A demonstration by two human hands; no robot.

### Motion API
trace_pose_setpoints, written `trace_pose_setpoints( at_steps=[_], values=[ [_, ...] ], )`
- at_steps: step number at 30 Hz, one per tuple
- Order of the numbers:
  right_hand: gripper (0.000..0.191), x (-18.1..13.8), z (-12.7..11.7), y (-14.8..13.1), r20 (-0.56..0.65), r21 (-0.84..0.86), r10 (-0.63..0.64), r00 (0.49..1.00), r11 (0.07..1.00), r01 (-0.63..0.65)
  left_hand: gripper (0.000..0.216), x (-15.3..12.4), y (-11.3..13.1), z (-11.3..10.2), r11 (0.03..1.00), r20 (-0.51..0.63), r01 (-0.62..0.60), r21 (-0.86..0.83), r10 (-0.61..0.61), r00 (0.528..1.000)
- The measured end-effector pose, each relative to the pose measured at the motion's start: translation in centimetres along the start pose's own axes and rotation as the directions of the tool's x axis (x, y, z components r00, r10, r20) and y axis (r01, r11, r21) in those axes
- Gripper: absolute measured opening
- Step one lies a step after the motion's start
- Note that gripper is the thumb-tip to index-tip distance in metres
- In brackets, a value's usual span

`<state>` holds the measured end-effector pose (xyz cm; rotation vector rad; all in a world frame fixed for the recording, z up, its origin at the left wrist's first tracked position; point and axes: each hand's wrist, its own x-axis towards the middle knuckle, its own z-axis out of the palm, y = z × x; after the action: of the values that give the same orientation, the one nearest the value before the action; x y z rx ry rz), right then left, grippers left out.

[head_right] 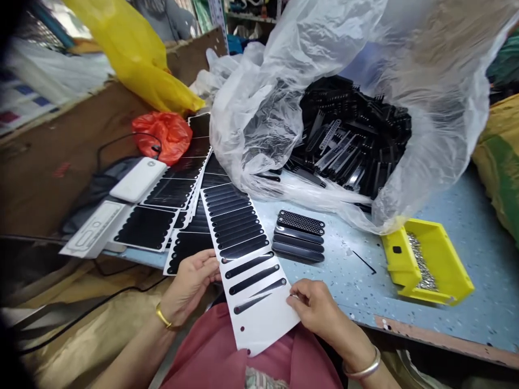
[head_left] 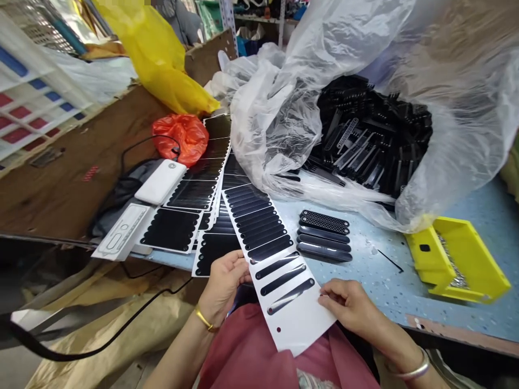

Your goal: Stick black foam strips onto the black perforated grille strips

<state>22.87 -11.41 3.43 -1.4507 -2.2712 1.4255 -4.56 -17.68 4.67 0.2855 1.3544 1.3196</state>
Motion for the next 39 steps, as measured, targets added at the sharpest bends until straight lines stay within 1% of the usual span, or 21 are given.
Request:
trace_pose_setpoints(
  at_steps=[2, 4, 6, 8, 10, 11, 13, 15, 16, 19, 20, 22, 24, 25, 27, 29, 32, 36, 39],
  values=[
    [0.03, 0.3, -0.2, -0.3, -0.079, -0.213, -0.133, 0.988, 0.97, 0.114, 0.035, 0.0, -0.2, 0.0, 1.0, -0.004, 0.004, 0.012, -0.003, 1.0],
    [0.033, 1.1, 0.1, -1.4, -0.185, -0.323, -0.261, 0.947, 0.927, 0.193, 0.03, -0.1, -0.5, -0.1, 1.0, -0.006, 0.004, 0.004, -0.004, 1.0],
    [0.029, 2.5, 1.0, -3.3, -0.247, -0.333, -0.372, 0.895, 0.9, 0.282, 0.029, -0.1, -0.7, -0.2, 1.0, -0.016, 0.007, -0.012, -0.007, 1.0],
    [0.023, 4.5, 2.4, -5.7, -0.217, -0.261, -0.451, 0.866, 0.881, 0.394, 0.028, 0.0, -0.9, -0.2, 1.0, -0.039, 0.006, -0.027, -0.007, 0.999],
    [0.015, 6.6, 4.0, -8.1, -0.195, -0.193, -0.439, 0.877, 0.894, 0.404, 0.028, 0.2, -1.0, -0.2, 0.999, -0.063, -0.001, -0.05, -0.002, 0.998],
    [0.013, 7.5, 4.8, -9.2, -0.201, -0.159, -0.391, 0.898, 0.918, 0.364, 0.025, 0.3, -1.1, -0.2, 0.998, -0.07, -0.009, -0.065, 0.004, 0.998],
    [0.023, 9.0, 5.9, -10.7, -0.158, -0.154, -0.308, 0.938, 0.946, 0.285, 0.019, 0.4, -1.1, -0.2, 0.995, -0.074, -0.03, -0.092, 0.023, 0.997],
    [0.028, 10.0, 6.6, -11.4, -0.125, -0.186, -0.264, 0.956, 0.953, 0.239, 0.015, 0.4, -1.1, -0.3, 0.994, -0.061, -0.042, -0.105, 0.036, 0.997],
    [0.027, 10.2, 6.7, -11.5, -0.117, -0.2, -0.253, 0.96, 0.953, 0.227, 0.015, 0.3, -1.1, -0.3, 0.994, -0.054, -0.042, -0.105, 0.037, 0.998],
    [0.017, 10.4, 6.5, -11.5, -0.095, -0.265, -0.265, 0.96, 0.936, 0.232, 0.019, 0.3, -1.0, -0.3, 0.995, -0.038, -0.019, -0.1, 0.016, 0.999],
    [0.014, 10.3, 6.2, -11.6, -0.076, -0.314, -0.286, 0.955, 0.916, 0.25, 0.02, 0.3, -1.0, -0.2, 0.995, -0.043, -0.014, -0.099, 0.01, 0.999],
    [0.011, 10.1, 5.8, -12.0, -0.012, -0.434, -0.342, 0.939, 0.848, 0.304, 0.021, 0.4, -1.0, -0.1, 0.996, -0.074, -0.016, -0.091, 0.01, 0.997],
    [0.013, 9.9, 5.4, -12.5, 0.047, -0.51, -0.376, 0.925, 0.788, 0.346, 0.02, 0.5, -1.0, 0.0, 0.997, -0.102, -0.031, -0.072, 0.023, 0.994],
    [0.016, 9.9, 5.3, -12.6, 0.056, -0.52, -0.38, 0.923, 0.778, 0.352, 0.019, 0.6, -1.0, 0.0, 0.997, -0.103, -0.038, -0.062, 0.031, 0.994],
    [0.026, 10.0, 5.3, -12.7, 0.026, -0.496, -0.376, 0.926, 0.799, 0.339, 0.018, 0.6, -0.8, 0.1, 0.998, -0.066, -0.037, -0.05, 0.034, 0.997],
    [0.03, 10.2, 5.4, -12.4, -0.024, -0.445, -0.358, 0.933, 0.84, 0.311, 0.018, 0.7, -0.5, 0.1, 0.999, -0.016, -0.018, -0.05, 0.018, 1.0],
    [0.021, 10.2, 5.5, -12.0, -0.061, -0.416, -0.351, 0.934, 0.86, 0.296, 0.02, 0.9, -0.2, 0.3, 0.999, -0.001, -0.02, -0.034, 0.02, 1.0],
    [0.017, 10.0, 5.0, -12.4, -0.018, -0.454, -0.398, 0.917, 0.821, 0.347, 0.02, 1.2, -0.3, 0.6, 0.997, -0.04, -0.072, 0.008, 0.072, 0.997],
    [0.015, 10.2, 4.7, -12.4, -0.007, -0.405, -0.378, 0.926, 0.847, 0.343, 0.017, 1.1, -0.5, 0.9, 0.995, -0.043, -0.095, 0.026, 0.096, 0.994]
  ],
)
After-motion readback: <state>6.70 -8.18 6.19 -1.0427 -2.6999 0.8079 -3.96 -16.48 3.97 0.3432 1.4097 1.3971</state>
